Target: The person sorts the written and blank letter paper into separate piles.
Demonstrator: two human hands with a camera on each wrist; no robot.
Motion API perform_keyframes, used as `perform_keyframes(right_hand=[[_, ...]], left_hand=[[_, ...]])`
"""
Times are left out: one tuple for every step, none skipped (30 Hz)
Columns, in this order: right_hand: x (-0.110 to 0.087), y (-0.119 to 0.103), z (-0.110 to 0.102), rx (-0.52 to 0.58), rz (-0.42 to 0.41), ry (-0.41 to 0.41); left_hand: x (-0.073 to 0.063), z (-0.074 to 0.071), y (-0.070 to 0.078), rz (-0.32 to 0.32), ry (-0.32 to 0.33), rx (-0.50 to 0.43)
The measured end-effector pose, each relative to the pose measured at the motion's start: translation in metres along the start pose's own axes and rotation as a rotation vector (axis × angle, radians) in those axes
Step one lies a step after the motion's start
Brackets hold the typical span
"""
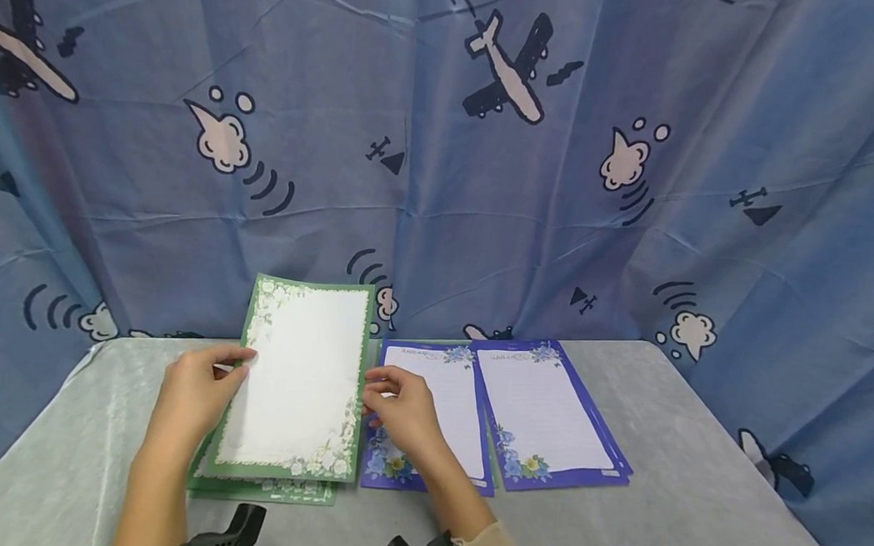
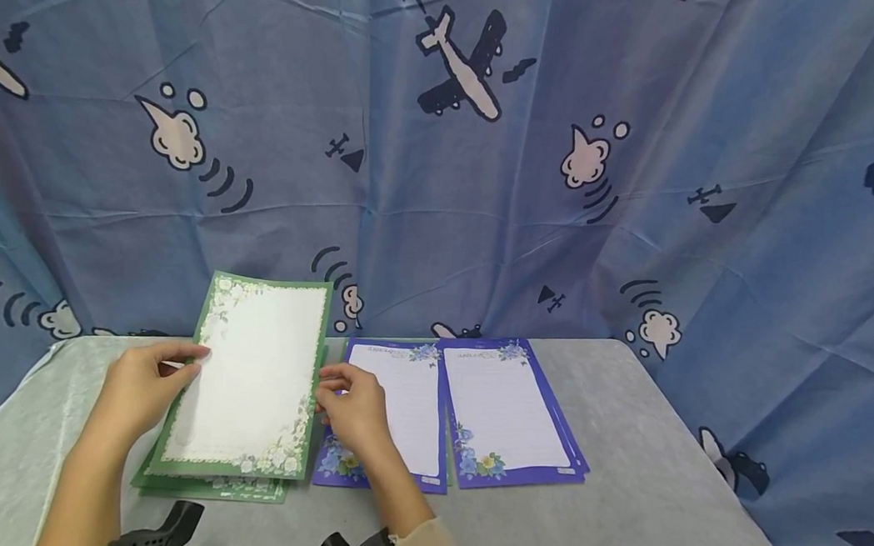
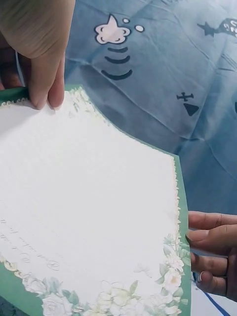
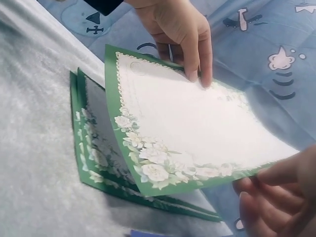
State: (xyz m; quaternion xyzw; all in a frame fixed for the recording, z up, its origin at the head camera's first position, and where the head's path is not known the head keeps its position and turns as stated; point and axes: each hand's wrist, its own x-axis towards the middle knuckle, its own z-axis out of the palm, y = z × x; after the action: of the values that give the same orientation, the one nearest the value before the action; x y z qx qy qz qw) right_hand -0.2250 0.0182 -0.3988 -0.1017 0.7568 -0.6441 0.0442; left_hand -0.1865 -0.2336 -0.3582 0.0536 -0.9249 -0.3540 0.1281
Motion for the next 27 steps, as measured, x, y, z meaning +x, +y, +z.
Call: perform_keyframes(right_hand=[[0.001,0.002,0.001,-0.002,0.002,-0.002],[0.001,0.003,0.002,-0.005,0.004,-0.003],[0.002,0.005,0.004,-0.008,0.005,-0.004],[0.002,0.007,0.005,-0.012,0.004,-0.002],[0.003,0.009,0.006,-0.014,0.004,0.001],[0.003,0.011,0.007,-0.013,0.002,0.005],[0.003,0.012,0.008,-0.013,0.001,0.010],[0.002,0.014,0.009,-0.010,0.001,0.015],[0.002,0.016,0.010,-0.006,0.002,0.022],[0.002,0.018,0.011,-0.002,0.004,0.028],[0.002,0.019,0.012,0.004,0.006,0.034],[0.003,0.021,0.013,0.007,0.008,0.039],[0.003,0.023,0.014,0.005,0.011,0.045],[0.004,0.025,0.015,0.004,0.014,0.051],[0.004,0.027,0.017,0.001,0.016,0.058],[0.005,0.029,0.018,-0.003,0.016,0.063],[0.005,0.031,0.019,-0.006,0.019,0.069],[0.006,0.033,0.020,-0.010,0.021,0.076],[0.006,0.034,0.021,-0.016,0.024,0.083],[0.006,0.036,0.021,-0.021,0.021,0.091],[0.006,0.037,0.022,-0.028,0.022,0.100],[0.006,0.038,0.023,-0.034,0.015,0.109],[0.006,0.039,0.024,-0.039,0.014,0.117],[0.006,0.040,0.024,-0.045,0.011,0.123],[0.006,0.041,0.025,-0.048,0.008,0.128],[0.006,0.041,0.025,-0.052,-0.001,0.130],[0.006,0.042,0.026,-0.053,-0.002,0.130]], left_hand=[[0.000,0.001,-0.002,-0.007,-0.005,-0.002],[0.001,0.001,-0.003,-0.014,-0.010,-0.004],[0.001,0.002,-0.005,-0.020,-0.014,-0.005],[0.002,0.003,-0.006,-0.023,-0.016,-0.005],[0.003,0.003,-0.007,-0.023,-0.017,-0.004],[0.003,0.004,-0.008,-0.022,-0.017,-0.003],[0.004,0.005,-0.009,-0.023,-0.020,-0.002],[0.004,0.005,-0.010,-0.022,-0.021,-0.001],[0.005,0.006,-0.011,-0.021,-0.020,0.001],[0.005,0.007,-0.012,-0.019,-0.020,0.002],[0.006,0.007,-0.013,-0.018,-0.020,0.003],[0.006,0.008,-0.014,-0.019,-0.020,0.002],[0.007,0.009,-0.016,-0.024,-0.022,-0.001],[0.007,0.010,-0.017,-0.027,-0.024,-0.001],[0.007,0.011,-0.018,-0.031,-0.026,-0.001],[0.008,0.011,-0.019,-0.036,-0.030,-0.003],[0.008,0.012,-0.020,-0.043,-0.035,-0.005],[0.008,0.012,-0.021,-0.050,-0.041,-0.006],[0.009,0.013,-0.022,-0.055,-0.049,-0.006],[0.009,0.013,-0.022,-0.059,-0.057,-0.006],[0.009,0.013,-0.023,-0.062,-0.068,-0.009],[0.010,0.013,-0.024,-0.063,-0.078,-0.011],[0.010,0.014,-0.024,-0.064,-0.088,-0.012],[0.010,0.014,-0.025,-0.062,-0.098,-0.012],[0.010,0.014,-0.026,-0.060,-0.108,-0.012],[0.010,0.014,-0.026,-0.057,-0.115,-0.011],[0.009,0.015,-0.027,-0.055,-0.120,-0.009]])
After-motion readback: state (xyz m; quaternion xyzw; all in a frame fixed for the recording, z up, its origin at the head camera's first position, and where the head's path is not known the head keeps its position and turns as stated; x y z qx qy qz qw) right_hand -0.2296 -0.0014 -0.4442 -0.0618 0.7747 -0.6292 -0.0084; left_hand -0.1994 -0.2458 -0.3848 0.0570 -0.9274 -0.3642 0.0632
